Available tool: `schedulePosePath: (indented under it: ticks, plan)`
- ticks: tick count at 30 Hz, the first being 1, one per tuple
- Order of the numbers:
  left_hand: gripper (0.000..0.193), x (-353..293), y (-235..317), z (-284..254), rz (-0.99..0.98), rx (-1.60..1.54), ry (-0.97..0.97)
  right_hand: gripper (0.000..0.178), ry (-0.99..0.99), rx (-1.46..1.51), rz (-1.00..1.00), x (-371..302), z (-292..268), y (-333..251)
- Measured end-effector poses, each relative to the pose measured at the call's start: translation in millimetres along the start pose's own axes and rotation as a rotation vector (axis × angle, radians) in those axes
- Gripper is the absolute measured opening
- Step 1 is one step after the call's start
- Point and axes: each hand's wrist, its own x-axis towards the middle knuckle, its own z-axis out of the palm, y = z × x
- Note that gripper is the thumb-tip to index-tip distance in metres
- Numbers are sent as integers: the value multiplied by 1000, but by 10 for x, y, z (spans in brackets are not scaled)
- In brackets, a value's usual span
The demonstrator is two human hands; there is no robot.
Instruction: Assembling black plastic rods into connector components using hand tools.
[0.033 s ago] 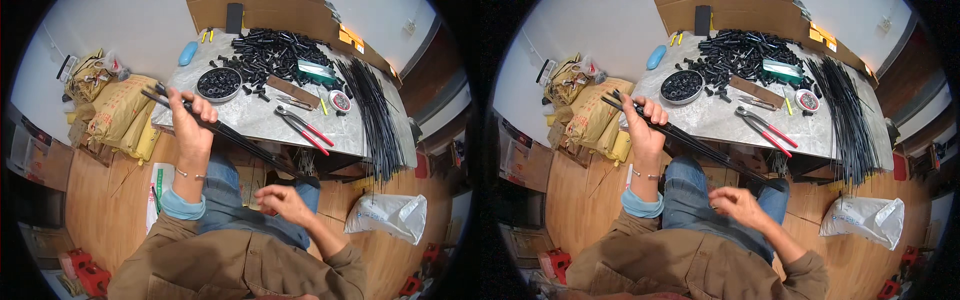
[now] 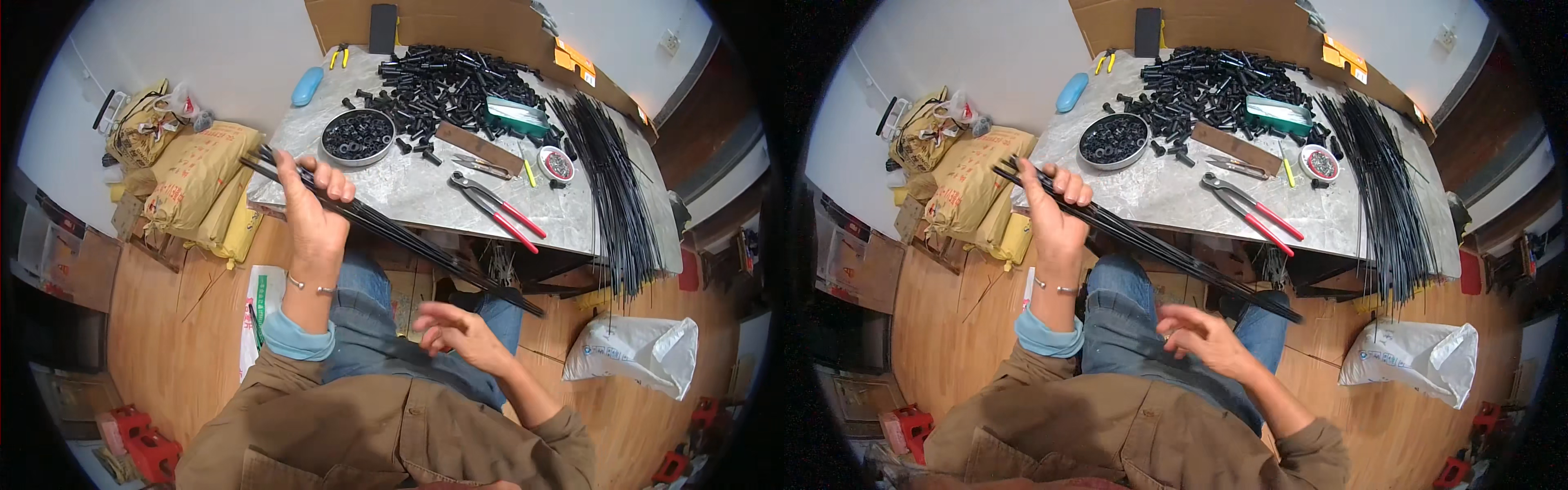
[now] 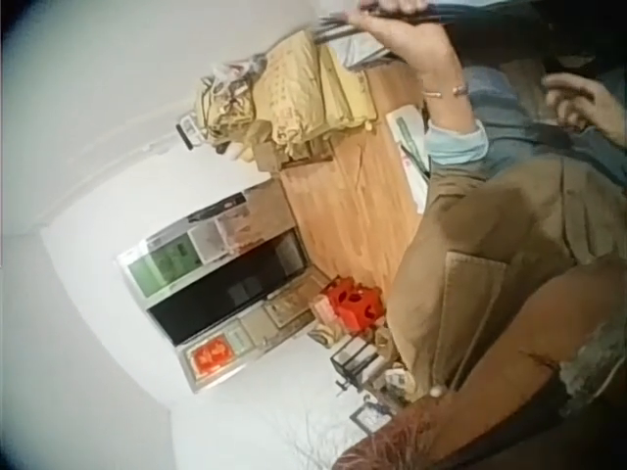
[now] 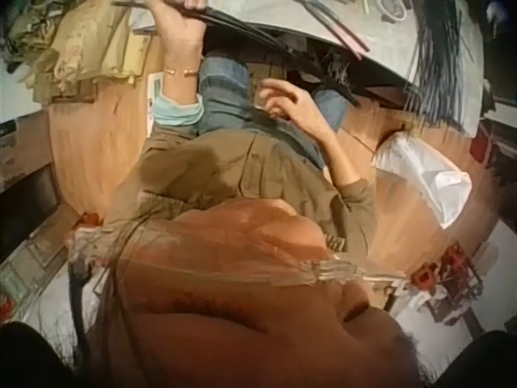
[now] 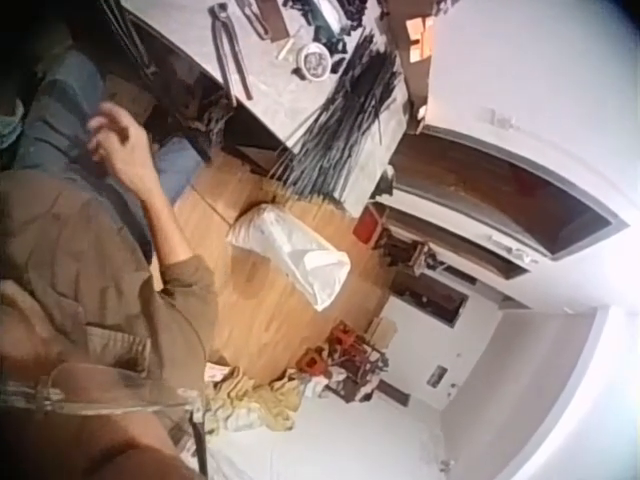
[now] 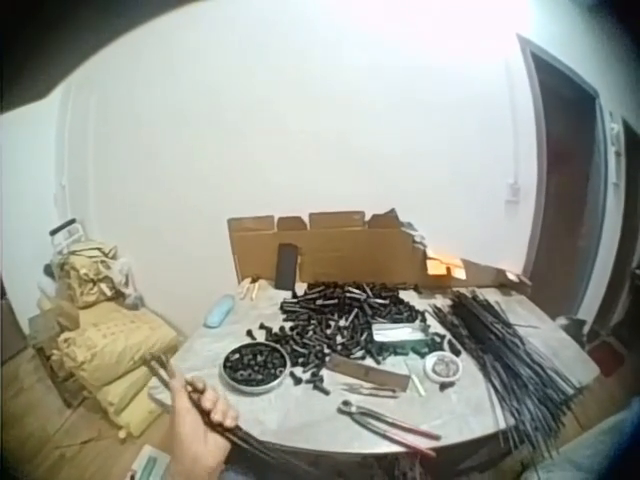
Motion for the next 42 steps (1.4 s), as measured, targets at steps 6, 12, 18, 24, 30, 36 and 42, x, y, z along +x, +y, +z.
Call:
schedulePosePath:
  ticks: [6, 12, 18, 24, 30, 36, 42]
  plan:
    - [51, -747, -801, -289, -463, -52, 189, 45, 653, 345, -571, -633, -643, 129]
    - [60, -1401, -1123, -195, -703, 791, -655, 25, 924, -269, -432, -578, -801, 34]
    - [35, -1199, -1043, 305, 185, 977, -748, 20, 744, -926, -244, 92, -382, 387]
    - [17, -1178, -912, 155, 177, 1023, -505, 26, 709, -1108, -175, 359, -220, 497]
    - [22, -925, -714, 5, 89, 1100, -647, 14, 547, -292, -398, 317, -250, 152]
    - [45, -912, -834, -49, 142, 1129, -519, 9, 514, -250, -484, 388, -237, 57]
    - [52, -795, -775, -118, -417, 666, -615, 12, 297, -141, -312, 257, -194, -216]
